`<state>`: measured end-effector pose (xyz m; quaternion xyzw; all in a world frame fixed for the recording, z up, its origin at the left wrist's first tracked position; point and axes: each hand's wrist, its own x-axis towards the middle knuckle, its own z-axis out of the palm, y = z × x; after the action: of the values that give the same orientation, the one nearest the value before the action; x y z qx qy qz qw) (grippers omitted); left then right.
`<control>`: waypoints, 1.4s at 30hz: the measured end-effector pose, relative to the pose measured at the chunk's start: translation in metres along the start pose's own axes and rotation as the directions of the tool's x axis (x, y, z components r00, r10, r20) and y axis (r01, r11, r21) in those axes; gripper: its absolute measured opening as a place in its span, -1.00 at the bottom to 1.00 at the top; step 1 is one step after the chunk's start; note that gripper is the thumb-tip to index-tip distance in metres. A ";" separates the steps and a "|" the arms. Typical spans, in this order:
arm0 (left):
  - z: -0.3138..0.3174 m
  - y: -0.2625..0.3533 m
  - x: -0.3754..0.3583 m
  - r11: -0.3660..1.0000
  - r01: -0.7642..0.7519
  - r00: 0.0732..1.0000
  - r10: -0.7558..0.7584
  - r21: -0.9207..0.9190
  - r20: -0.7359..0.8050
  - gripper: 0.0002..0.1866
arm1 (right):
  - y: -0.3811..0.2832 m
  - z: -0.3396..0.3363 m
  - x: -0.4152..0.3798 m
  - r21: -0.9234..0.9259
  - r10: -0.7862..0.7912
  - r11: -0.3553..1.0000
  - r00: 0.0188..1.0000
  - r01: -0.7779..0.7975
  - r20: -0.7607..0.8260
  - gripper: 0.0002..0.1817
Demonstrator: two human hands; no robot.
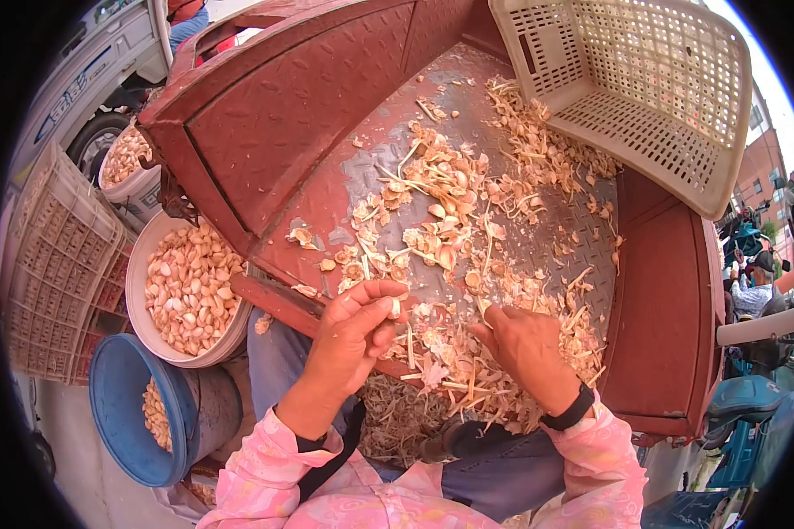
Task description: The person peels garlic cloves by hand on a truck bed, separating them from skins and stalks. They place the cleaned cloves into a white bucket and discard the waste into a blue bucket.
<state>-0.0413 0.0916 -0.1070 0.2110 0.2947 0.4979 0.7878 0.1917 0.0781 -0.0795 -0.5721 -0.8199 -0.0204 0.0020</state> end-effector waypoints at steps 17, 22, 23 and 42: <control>-0.006 0.008 0.002 0.474 -0.409 0.887 0.406 0.780 0.219 -0.68 | 0.015 0.039 0.078 0.471 -0.016 0.881 0.999 0.030 -0.033 -0.74; -0.001 -0.046 0.043 0.374 -0.465 0.872 0.352 0.802 0.341 -0.63 | -0.010 0.020 0.043 0.624 -0.075 0.754 0.970 0.206 -0.230 -0.70; 0.001 -0.045 0.040 0.505 -0.394 0.918 0.256 0.768 0.303 -0.63 | -0.010 0.018 0.038 0.617 -0.081 0.756 0.967 0.217 -0.240 -0.70; 0.066 0.028 -0.055 0.965 -0.066 0.532 -0.181 0.254 0.827 -0.62 | 0.028 0.039 0.022 0.782 0.074 0.622 0.990 0.051 -0.123 -0.70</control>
<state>-0.0333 0.0508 -0.0272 0.5139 -0.0543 0.2654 0.8140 0.2114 0.1095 -0.1170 -0.5164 -0.7411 0.2972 0.3096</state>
